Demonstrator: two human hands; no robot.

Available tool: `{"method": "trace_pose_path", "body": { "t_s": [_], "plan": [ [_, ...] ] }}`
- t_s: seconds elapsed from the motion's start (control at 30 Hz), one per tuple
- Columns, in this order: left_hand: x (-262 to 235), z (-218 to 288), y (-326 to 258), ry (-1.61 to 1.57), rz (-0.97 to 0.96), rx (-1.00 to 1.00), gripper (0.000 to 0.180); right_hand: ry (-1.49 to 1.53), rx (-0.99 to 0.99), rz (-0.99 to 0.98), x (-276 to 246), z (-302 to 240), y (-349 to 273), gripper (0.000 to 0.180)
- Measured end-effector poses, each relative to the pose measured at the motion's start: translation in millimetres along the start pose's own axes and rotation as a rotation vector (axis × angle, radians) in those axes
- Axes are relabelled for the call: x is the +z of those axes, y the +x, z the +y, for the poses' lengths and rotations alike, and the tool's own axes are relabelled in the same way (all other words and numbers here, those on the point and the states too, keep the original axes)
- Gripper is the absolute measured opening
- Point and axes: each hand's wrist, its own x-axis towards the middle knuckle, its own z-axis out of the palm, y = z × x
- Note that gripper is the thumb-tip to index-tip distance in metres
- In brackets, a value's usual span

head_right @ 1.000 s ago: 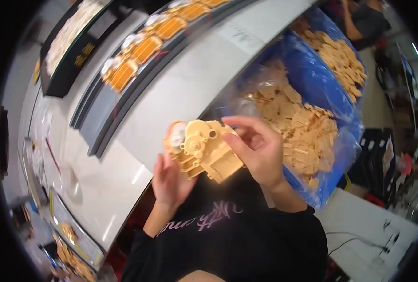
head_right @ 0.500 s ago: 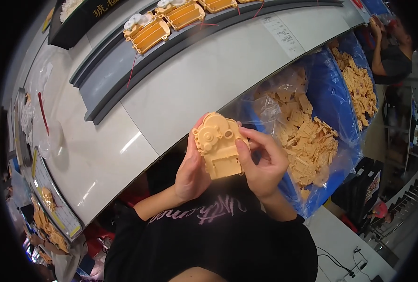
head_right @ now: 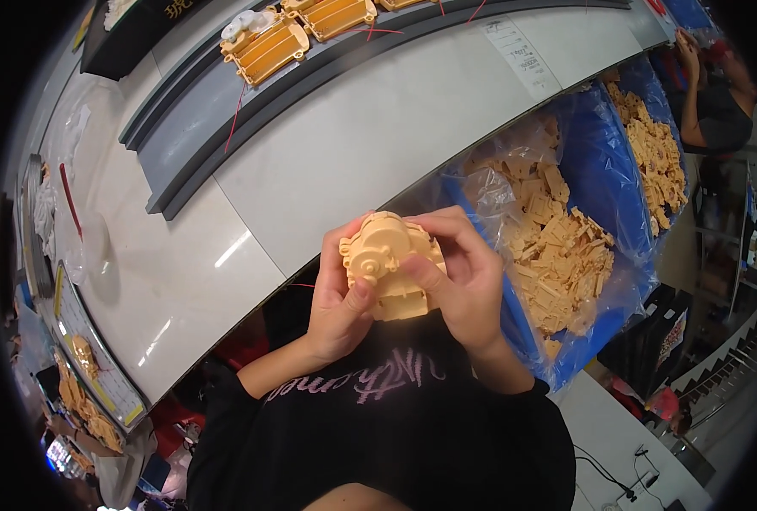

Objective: Assembling small gears and internal components into toy vehicle chassis.

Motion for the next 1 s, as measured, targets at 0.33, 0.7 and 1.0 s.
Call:
{"method": "trace_pose_path", "body": {
  "t_s": [0.33,0.7,1.0],
  "plan": [
    [-12.6,17.2,-2.3,0.063,0.042,-0.068,0.047,-0.141,-0.097,0.008,8.7,-3.7,-1.2,0.029],
    [3.8,18.6,0.0,-0.288,0.147,-0.132,0.052,-0.503,-0.172,0.040,24.4,-19.6,12.7,0.051],
    [6.8,13.5,-2.1,-0.252,0.083,0.005,0.057,-0.919,-0.467,-0.100,25.9,-20.3,5.7,0.075]
  ]
}}
